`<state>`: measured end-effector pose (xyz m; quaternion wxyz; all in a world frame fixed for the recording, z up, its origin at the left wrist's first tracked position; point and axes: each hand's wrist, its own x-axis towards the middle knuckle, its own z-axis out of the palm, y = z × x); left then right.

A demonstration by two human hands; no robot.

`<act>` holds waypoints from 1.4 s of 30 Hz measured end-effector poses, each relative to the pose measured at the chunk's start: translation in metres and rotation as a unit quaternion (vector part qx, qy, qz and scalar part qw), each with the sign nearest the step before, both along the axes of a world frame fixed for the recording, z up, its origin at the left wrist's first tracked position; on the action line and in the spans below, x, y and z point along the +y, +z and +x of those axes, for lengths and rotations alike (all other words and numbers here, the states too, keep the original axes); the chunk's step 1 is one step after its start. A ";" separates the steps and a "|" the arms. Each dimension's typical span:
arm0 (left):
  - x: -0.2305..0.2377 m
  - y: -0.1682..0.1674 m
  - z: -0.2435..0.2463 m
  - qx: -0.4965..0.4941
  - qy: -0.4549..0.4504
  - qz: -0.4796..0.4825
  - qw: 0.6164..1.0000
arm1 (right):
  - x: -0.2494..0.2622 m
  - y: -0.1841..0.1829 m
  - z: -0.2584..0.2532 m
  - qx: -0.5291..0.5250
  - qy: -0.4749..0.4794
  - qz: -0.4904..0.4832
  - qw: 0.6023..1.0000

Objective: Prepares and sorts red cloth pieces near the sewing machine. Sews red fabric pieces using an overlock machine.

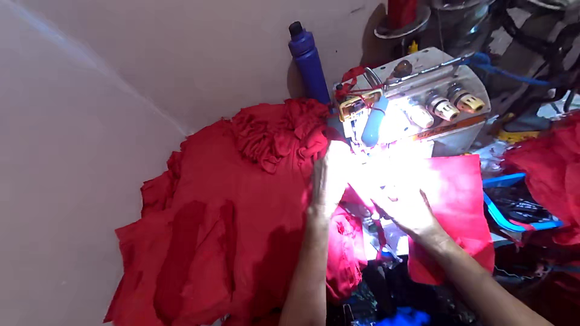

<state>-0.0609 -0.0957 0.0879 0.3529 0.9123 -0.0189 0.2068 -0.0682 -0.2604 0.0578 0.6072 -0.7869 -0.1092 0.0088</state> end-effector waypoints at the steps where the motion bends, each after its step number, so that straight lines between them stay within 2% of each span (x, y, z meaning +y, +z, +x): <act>1: -0.005 -0.003 0.000 -0.003 0.016 0.018 1.000 | 0.000 0.002 -0.001 0.024 0.010 0.003 1.000; 3: -0.012 -0.009 0.002 -0.061 0.043 0.081 0.994 | 0.000 0.004 -0.007 0.046 0.021 0.033 0.998; 6: -0.021 -0.021 0.000 -0.138 0.067 0.146 0.977 | -0.003 -0.011 -0.020 -0.017 0.007 0.008 1.000; 12: -0.055 -0.040 -0.035 -0.140 0.119 0.210 0.960 | -0.014 -0.025 -0.040 -0.066 -0.033 0.022 0.997; 14: -0.058 -0.044 -0.033 -0.145 0.120 0.185 0.965 | -0.012 -0.026 -0.037 -0.070 -0.047 0.024 0.996; 16: -0.057 -0.043 -0.027 -0.121 0.114 0.133 0.977 | -0.009 -0.022 -0.027 -0.062 -0.050 0.038 0.996; 20: -0.055 -0.035 -0.014 -0.090 0.120 0.109 0.983 | -0.005 -0.018 -0.009 -0.088 -0.053 0.038 0.994; 22: -0.051 -0.031 -0.011 -0.076 0.116 0.097 0.986 | -0.003 -0.018 -0.003 -0.115 -0.067 0.010 0.991; 24: -0.044 -0.023 -0.007 -0.021 0.091 0.087 0.992 | -0.002 -0.016 0.000 -0.141 -0.078 -0.034 0.986; 26: -0.031 -0.015 0.000 0.034 0.058 0.098 0.993 | -0.001 -0.015 0.004 -0.175 -0.092 -0.082 0.977; 29: -0.016 0.002 0.013 0.108 0.057 0.116 0.986 | -0.003 -0.013 0.007 -0.211 -0.097 -0.144 0.962; 34: 0.014 0.012 0.074 0.128 0.084 0.153 0.976 | -0.024 -0.015 -0.011 -0.239 -0.081 -0.180 0.951; 36: 0.038 0.005 0.097 0.109 0.048 0.091 0.989 | -0.047 -0.015 -0.023 -0.269 -0.078 -0.175 0.944; 39: 0.074 -0.019 0.102 0.010 -0.070 -0.090 0.993 | -0.091 -0.008 -0.045 -0.270 -0.071 -0.168 0.945; 41: 0.075 -0.022 0.086 -0.036 -0.060 -0.136 0.988 | -0.119 -0.006 -0.057 -0.254 -0.071 -0.165 0.950; 42: 0.067 -0.021 0.069 -0.061 -0.027 -0.119 0.991 | -0.134 -0.011 -0.059 -0.256 -0.063 -0.169 0.950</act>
